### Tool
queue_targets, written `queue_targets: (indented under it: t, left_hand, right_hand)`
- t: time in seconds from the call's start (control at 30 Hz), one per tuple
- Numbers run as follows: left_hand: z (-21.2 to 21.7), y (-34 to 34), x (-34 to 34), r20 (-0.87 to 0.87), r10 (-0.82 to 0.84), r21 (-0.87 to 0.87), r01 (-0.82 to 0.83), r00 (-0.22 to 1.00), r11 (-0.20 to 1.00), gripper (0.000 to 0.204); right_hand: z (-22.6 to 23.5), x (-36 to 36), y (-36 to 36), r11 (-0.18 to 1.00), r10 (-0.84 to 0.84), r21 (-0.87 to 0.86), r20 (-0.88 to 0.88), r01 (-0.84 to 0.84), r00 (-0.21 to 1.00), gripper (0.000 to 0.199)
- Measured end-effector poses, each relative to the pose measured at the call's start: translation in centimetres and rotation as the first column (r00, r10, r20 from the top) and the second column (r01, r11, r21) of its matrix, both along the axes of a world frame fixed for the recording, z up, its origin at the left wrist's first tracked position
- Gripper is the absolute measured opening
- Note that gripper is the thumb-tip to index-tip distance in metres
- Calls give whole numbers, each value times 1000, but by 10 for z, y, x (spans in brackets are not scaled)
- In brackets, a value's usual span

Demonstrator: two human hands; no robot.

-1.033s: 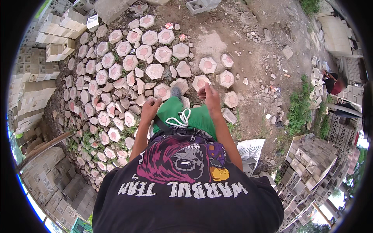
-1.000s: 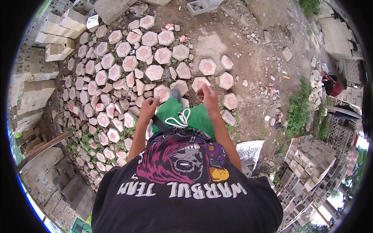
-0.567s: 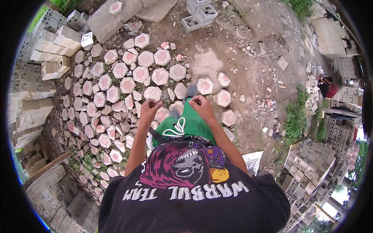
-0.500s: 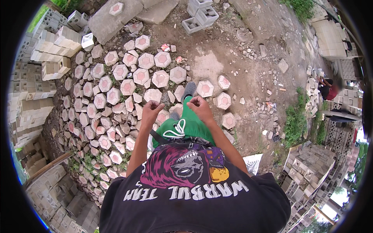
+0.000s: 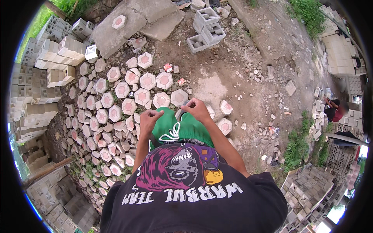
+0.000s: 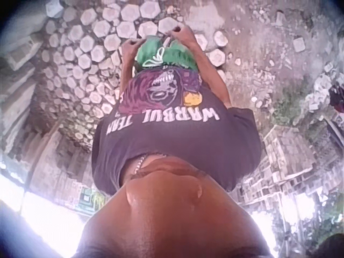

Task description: The person repeatedly picks up hollow concrete blocks from the ground and stacks them onto a growing pile. The person walks between a pickup area and the stack, handling one block at a time and placing it on top of the others.

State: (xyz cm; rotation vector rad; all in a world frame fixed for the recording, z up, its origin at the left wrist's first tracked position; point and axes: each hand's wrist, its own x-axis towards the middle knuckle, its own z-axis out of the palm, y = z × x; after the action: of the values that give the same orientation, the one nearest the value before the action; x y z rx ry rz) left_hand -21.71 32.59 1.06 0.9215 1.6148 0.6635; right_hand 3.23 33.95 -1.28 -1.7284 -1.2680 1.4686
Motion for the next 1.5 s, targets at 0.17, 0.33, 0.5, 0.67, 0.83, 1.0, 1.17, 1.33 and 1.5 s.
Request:
queue_targets:
  t: [0.17, 0.33, 0.5, 0.67, 0.83, 1.0, 1.17, 1.33, 1.5]
  left_hand:
    - [20, 60, 42, -110, -80, -17, 79, 991, 997, 32]
    - [-3, 117, 74, -137, -313, -78, 305, 940, 949, 32]
    - [-20, 205, 121, -84, -468, -70, 463, 880, 884, 29]
    - [-36, 319, 184, -52, -549, -40, 547, 834, 836, 30]
    - [-60, 455, 230, -80, -591, 69, 596, 802, 800, 25]
    - [-95, 534, 211, -110, -520, 29, 526, 847, 850, 29]
    - [-119, 562, 198, -170, -356, -121, 339, 919, 933, 32]
    - [-178, 559, 188, -230, -195, -224, 144, 953, 964, 46]
    - [-266, 578, 217, 24, 228, -313, -210, 973, 926, 57]
  right_hand:
    - [4, 33, 39, 995, -88, -47, -52, 85, 995, 40]
    - [-13, 70, 59, 976, -216, -47, -38, 214, 976, 38]
    - [-37, 120, 107, 910, -411, -68, -29, 409, 911, 40]
    - [-48, 161, 182, 802, -598, -86, -87, 592, 797, 41]
    - [-65, 214, 289, 761, -634, -92, 109, 642, 766, 46]
    - [-66, 232, 379, 778, -627, -54, 16, 627, 779, 40]
    - [-91, 242, 439, 915, -386, -87, 96, 394, 917, 23]
    - [-159, 259, 511, 902, -113, -419, -6, 100, 994, 28]
    - [-303, 289, 583, 706, 11, -708, -29, -28, 1000, 29]
